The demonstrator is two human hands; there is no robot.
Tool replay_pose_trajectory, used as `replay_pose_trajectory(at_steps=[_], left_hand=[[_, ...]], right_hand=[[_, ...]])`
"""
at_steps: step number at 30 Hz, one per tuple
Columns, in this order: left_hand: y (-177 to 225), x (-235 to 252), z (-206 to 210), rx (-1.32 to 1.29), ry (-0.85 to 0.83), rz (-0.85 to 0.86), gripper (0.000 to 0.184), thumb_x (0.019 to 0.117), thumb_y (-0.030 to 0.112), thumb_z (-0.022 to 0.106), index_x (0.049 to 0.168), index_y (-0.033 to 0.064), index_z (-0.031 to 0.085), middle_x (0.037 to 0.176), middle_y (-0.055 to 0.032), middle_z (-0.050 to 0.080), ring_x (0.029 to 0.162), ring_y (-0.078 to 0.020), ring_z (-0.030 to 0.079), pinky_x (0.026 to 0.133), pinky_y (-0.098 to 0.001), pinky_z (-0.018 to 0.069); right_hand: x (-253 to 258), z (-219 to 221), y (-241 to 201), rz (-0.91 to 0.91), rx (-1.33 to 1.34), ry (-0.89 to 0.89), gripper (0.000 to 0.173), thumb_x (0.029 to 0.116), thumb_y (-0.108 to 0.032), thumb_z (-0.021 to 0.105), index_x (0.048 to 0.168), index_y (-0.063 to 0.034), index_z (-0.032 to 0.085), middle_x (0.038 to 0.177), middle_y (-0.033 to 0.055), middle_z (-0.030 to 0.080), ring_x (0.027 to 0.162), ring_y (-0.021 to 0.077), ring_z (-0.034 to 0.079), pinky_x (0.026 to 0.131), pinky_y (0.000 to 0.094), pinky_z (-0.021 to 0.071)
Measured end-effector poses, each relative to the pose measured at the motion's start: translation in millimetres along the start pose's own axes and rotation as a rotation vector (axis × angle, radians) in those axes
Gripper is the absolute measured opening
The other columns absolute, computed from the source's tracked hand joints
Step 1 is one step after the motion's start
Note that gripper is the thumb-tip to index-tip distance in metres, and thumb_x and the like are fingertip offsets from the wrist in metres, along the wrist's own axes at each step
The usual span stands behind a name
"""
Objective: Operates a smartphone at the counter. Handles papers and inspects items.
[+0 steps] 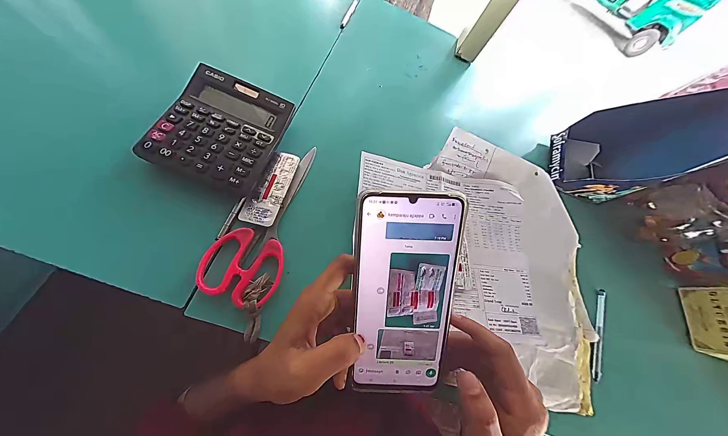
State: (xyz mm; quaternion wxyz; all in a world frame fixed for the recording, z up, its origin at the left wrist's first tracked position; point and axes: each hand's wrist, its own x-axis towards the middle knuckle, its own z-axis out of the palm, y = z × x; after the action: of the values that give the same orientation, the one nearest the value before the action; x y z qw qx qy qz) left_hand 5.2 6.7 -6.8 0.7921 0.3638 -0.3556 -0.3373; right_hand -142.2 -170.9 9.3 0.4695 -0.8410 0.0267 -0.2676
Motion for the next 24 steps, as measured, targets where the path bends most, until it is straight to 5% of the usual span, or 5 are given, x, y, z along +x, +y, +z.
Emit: replay_pose_trajectory(at_steps=[10, 17, 24], left_hand=[[2, 5, 11, 0.125, 0.134, 0.005, 0.053, 0.0944, 0.001, 0.058, 0.141, 0.0118, 0.034, 0.116, 0.0076, 0.067, 0.082, 0.0082, 0.064, 0.06, -0.0068, 0.052], [4, 5, 14, 0.114, 0.225, -0.081, 0.036, 0.1011, 0.004, 0.054, 0.132, 0.0178, 0.041, 0.1, 0.0101, 0.07, 0.061, 0.0099, 0.06, 0.046, -0.0061, 0.0469], [4, 5, 12, 0.036, 0.222, -0.078, 0.024, 0.1081, 0.016, 0.044, 0.132, 0.0209, 0.043, 0.102, 0.0076, 0.07, 0.063, 0.0063, 0.063, 0.045, -0.0089, 0.0489]], right_hand=[[-14, -26, 8, -0.106, -0.196, -0.043, 0.039, 0.1078, -0.044, 0.043, 0.13, -0.0157, 0.057, 0.106, -0.0067, 0.069, 0.091, -0.0053, 0.066, 0.077, 0.0103, 0.0538], [-11, -5, 4, -0.071, -0.069, -0.074, 0.05, 0.1077, -0.046, 0.043, 0.146, -0.0145, 0.049, 0.119, -0.007, 0.071, 0.094, -0.0068, 0.067, 0.076, 0.0099, 0.0554], [-4, 1, -1, -0.043, -0.022, -0.096, 0.053, 0.1079, -0.045, 0.043, 0.151, -0.014, 0.043, 0.122, -0.0075, 0.071, 0.1, -0.0067, 0.067, 0.08, 0.0105, 0.0556]])
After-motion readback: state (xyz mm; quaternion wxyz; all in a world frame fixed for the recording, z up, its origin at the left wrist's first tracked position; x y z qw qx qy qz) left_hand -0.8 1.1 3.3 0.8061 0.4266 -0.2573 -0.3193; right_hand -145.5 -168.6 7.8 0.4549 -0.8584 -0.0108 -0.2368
